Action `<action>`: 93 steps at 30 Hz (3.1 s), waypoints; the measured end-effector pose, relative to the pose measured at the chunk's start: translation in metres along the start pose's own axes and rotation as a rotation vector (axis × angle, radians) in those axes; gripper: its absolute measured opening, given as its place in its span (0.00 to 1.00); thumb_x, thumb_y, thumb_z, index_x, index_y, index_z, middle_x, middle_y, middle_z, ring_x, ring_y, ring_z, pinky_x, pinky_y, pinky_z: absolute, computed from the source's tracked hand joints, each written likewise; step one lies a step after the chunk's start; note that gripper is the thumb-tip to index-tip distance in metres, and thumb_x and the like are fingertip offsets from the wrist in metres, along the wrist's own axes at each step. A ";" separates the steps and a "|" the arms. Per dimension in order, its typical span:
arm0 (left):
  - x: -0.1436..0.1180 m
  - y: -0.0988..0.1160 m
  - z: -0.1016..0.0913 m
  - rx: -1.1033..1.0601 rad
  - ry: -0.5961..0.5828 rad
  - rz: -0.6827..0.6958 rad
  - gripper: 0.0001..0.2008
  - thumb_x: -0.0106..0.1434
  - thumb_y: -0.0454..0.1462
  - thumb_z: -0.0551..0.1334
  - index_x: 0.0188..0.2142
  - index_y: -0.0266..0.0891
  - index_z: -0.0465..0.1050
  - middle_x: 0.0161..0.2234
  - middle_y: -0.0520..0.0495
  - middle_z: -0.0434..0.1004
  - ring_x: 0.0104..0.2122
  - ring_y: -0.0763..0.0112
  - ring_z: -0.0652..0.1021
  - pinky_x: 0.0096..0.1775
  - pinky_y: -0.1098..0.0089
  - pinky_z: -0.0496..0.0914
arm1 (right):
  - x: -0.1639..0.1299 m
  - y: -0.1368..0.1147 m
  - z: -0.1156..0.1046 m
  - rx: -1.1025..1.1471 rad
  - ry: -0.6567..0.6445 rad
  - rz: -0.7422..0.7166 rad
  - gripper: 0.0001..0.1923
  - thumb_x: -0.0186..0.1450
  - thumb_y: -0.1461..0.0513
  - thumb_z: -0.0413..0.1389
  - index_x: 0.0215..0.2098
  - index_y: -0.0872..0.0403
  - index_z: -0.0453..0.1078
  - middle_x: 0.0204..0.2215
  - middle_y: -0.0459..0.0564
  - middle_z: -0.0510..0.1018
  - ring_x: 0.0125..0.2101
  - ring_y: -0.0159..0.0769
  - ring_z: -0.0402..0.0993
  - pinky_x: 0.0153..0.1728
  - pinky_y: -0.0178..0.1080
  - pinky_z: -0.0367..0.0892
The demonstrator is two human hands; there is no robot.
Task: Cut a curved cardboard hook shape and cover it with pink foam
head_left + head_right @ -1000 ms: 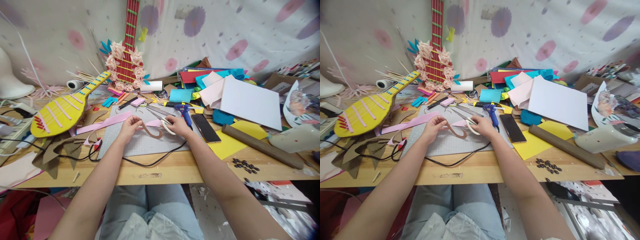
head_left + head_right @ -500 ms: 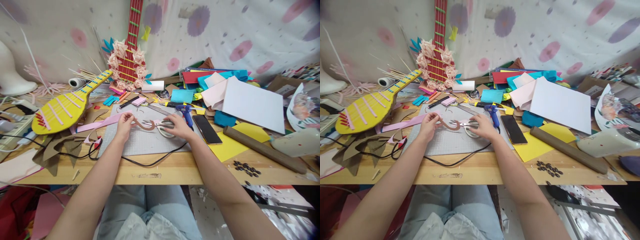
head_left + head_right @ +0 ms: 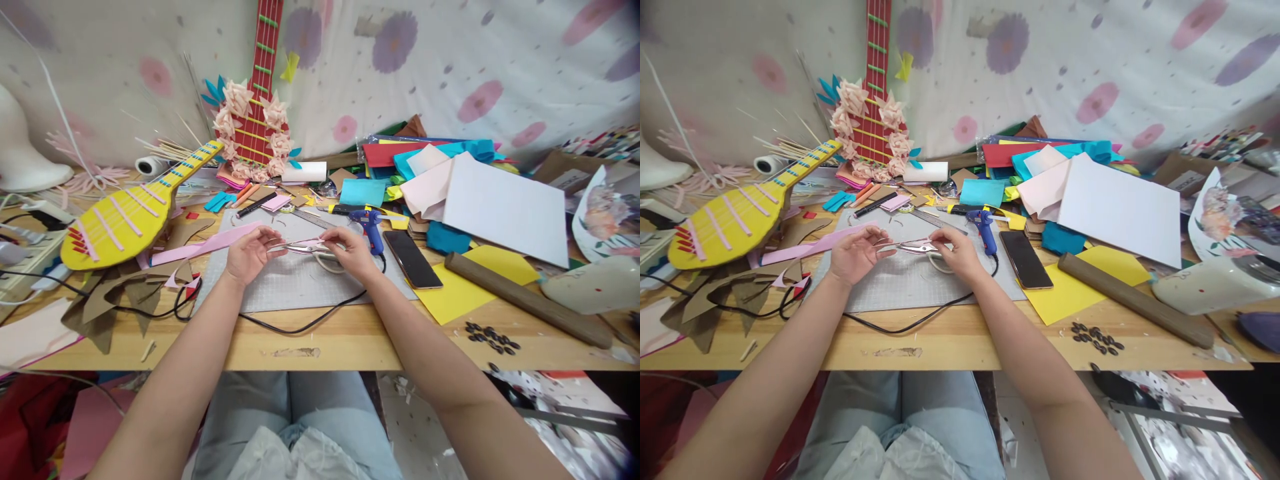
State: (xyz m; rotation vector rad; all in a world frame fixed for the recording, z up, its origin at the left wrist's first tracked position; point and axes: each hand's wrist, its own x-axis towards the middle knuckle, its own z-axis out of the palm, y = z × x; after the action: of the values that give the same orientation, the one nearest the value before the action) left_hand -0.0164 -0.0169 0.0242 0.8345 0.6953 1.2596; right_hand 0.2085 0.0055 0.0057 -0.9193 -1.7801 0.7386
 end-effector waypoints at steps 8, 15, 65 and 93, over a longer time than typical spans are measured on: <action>0.001 -0.008 0.001 0.291 0.050 -0.246 0.11 0.52 0.37 0.64 0.34 0.34 0.70 0.29 0.46 0.75 0.25 0.74 0.75 0.24 0.73 0.71 | 0.000 -0.014 0.003 -0.093 -0.098 -0.250 0.05 0.58 0.67 0.51 0.31 0.53 0.68 0.35 0.50 0.75 0.39 0.34 0.71 0.42 0.40 0.66; 0.000 -0.016 0.003 0.463 -0.002 -0.222 0.14 0.46 0.35 0.67 0.33 0.34 0.70 0.25 0.48 0.75 0.23 0.74 0.76 0.25 0.74 0.71 | -0.003 -0.013 0.007 -0.025 -0.181 -0.158 0.12 0.57 0.70 0.48 0.37 0.53 0.66 0.44 0.52 0.71 0.46 0.33 0.67 0.47 0.41 0.64; 0.006 -0.004 -0.010 0.346 0.313 -0.197 0.05 0.51 0.32 0.60 0.23 0.31 0.72 0.19 0.47 0.73 0.17 0.75 0.73 0.22 0.75 0.71 | 0.005 -0.006 -0.043 0.075 0.135 0.357 0.22 0.55 0.45 0.51 0.32 0.55 0.69 0.20 0.47 0.70 0.20 0.30 0.64 0.23 0.36 0.61; 0.005 -0.007 -0.003 0.427 0.324 -0.231 0.05 0.52 0.32 0.60 0.22 0.32 0.67 0.17 0.48 0.72 0.16 0.75 0.73 0.22 0.74 0.71 | -0.003 -0.007 0.014 -0.180 -0.135 0.252 0.24 0.53 0.46 0.54 0.39 0.54 0.72 0.29 0.48 0.76 0.31 0.36 0.70 0.32 0.36 0.64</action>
State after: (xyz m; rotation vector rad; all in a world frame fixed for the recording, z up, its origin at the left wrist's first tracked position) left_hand -0.0142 -0.0121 0.0166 0.8699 1.3167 1.0596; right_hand 0.1946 -0.0017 0.0054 -1.2565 -1.8923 0.8247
